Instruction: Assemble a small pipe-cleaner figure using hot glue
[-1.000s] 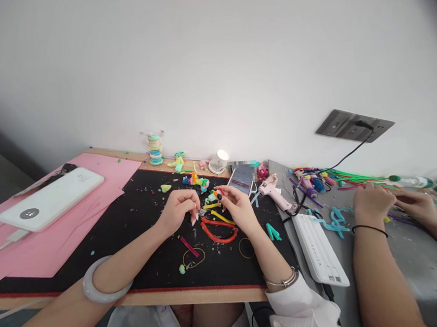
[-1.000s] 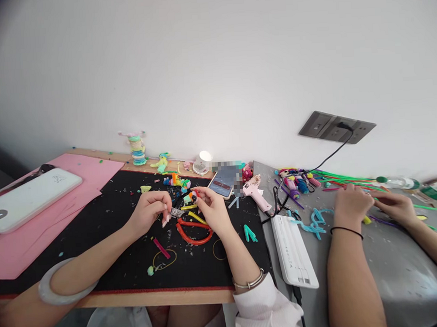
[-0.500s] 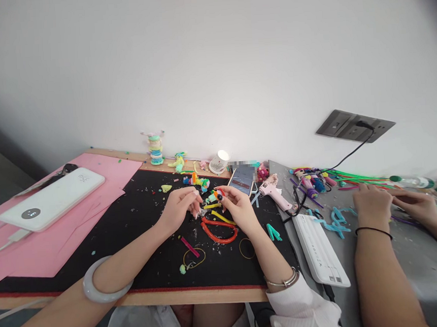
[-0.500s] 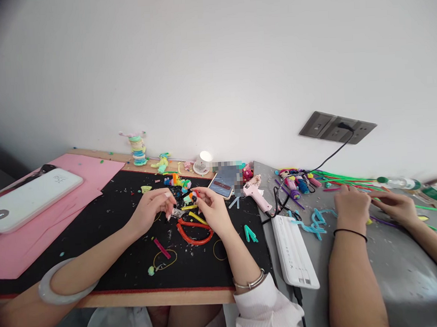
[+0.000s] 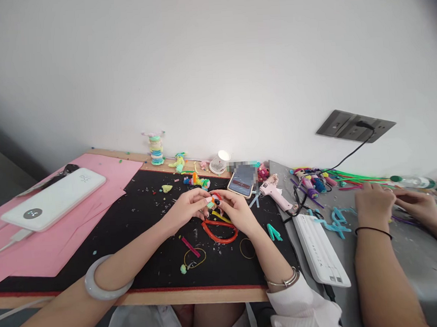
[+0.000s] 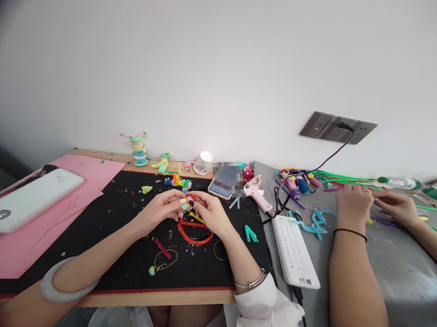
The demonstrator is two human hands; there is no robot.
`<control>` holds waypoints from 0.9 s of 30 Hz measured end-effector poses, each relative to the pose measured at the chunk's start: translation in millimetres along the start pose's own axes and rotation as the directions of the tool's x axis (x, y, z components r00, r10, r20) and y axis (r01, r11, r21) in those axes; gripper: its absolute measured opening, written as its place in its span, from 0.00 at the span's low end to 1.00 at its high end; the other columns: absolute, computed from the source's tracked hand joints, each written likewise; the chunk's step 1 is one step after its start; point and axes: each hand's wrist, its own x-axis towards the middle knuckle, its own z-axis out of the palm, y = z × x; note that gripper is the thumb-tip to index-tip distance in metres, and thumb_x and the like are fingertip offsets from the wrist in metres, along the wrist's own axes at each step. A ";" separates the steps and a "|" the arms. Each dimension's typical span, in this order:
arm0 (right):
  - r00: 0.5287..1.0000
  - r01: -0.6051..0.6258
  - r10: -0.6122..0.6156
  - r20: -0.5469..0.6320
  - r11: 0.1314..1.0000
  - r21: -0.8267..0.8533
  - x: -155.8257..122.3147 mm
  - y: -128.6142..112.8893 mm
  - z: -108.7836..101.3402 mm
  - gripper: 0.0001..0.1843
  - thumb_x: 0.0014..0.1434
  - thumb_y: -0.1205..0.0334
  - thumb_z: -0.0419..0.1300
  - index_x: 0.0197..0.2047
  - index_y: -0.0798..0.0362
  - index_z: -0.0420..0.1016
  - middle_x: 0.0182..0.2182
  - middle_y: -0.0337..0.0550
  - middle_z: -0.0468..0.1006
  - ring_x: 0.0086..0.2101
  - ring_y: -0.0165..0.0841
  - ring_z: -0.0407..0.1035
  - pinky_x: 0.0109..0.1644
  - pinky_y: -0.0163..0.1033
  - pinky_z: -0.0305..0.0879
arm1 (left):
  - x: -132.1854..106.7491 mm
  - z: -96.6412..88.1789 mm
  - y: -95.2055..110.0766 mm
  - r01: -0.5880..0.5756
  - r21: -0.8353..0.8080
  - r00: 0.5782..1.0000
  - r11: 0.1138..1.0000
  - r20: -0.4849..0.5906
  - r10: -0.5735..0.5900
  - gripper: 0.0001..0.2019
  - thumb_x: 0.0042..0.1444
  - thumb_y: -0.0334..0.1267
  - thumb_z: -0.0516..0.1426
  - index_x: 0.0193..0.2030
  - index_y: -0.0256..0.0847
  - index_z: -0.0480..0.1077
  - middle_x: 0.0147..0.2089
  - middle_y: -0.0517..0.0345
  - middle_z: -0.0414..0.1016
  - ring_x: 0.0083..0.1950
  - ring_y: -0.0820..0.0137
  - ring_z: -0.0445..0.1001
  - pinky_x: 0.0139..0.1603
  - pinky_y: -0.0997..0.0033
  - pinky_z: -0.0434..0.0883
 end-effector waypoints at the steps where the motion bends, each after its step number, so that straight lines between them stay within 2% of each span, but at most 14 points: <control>1: 1.000 0.000 0.000 0.005 1.000 -0.010 -0.3 -0.1 0.2 0.16 0.56 0.66 0.53 0.47 0.53 0.71 0.33 0.40 0.74 0.26 0.26 0.63 0.29 0.31 0.61 | 0.2 -0.3 -0.8 0.004 -0.015 1.000 1.000 -0.001 -0.004 0.12 0.51 0.44 0.57 0.37 0.37 0.66 0.27 0.60 0.70 0.27 0.75 0.70 0.28 0.75 0.69; 7: 0.999 0.049 -0.047 0.021 0.996 -0.076 -1.4 1.2 0.5 0.17 0.56 0.68 0.51 0.49 0.53 0.71 0.39 0.42 0.75 0.36 0.30 0.68 0.38 0.34 0.64 | 1.0 -1.4 -4.1 0.022 -0.034 1.000 0.999 -0.005 -0.022 0.12 0.49 0.44 0.59 0.35 0.36 0.67 0.27 0.59 0.71 0.28 0.75 0.71 0.31 0.74 0.70; 13: 0.993 0.118 -0.116 0.026 0.984 -0.134 -1.4 3.6 -1.3 0.17 0.58 0.67 0.51 0.50 0.53 0.70 0.45 0.44 0.74 0.44 0.32 0.68 0.48 0.36 0.62 | 0.3 -1.1 -3.2 0.033 -0.007 0.999 0.999 0.009 -0.033 0.11 0.50 0.43 0.58 0.34 0.35 0.69 0.26 0.58 0.72 0.28 0.75 0.72 0.33 0.74 0.71; 18: 0.989 0.151 -0.148 0.031 0.970 -0.189 -2.0 6.2 -1.7 0.17 0.59 0.67 0.51 0.51 0.53 0.70 0.45 0.45 0.74 0.44 0.32 0.67 0.49 0.37 0.62 | 0.6 -0.4 -3.0 0.040 -0.017 0.999 0.999 0.008 -0.040 0.10 0.50 0.41 0.59 0.33 0.36 0.68 0.26 0.58 0.72 0.29 0.75 0.72 0.33 0.74 0.71; 27: 0.989 0.151 -0.149 0.024 0.972 -0.181 -1.7 7.7 -0.3 0.18 0.58 0.68 0.51 0.51 0.51 0.70 0.46 0.44 0.74 0.44 0.32 0.68 0.49 0.38 0.63 | 2.1 -3.0 -7.0 0.022 -0.003 1.000 1.000 0.014 -0.022 0.09 0.49 0.40 0.59 0.34 0.37 0.68 0.26 0.60 0.72 0.28 0.75 0.72 0.33 0.73 0.70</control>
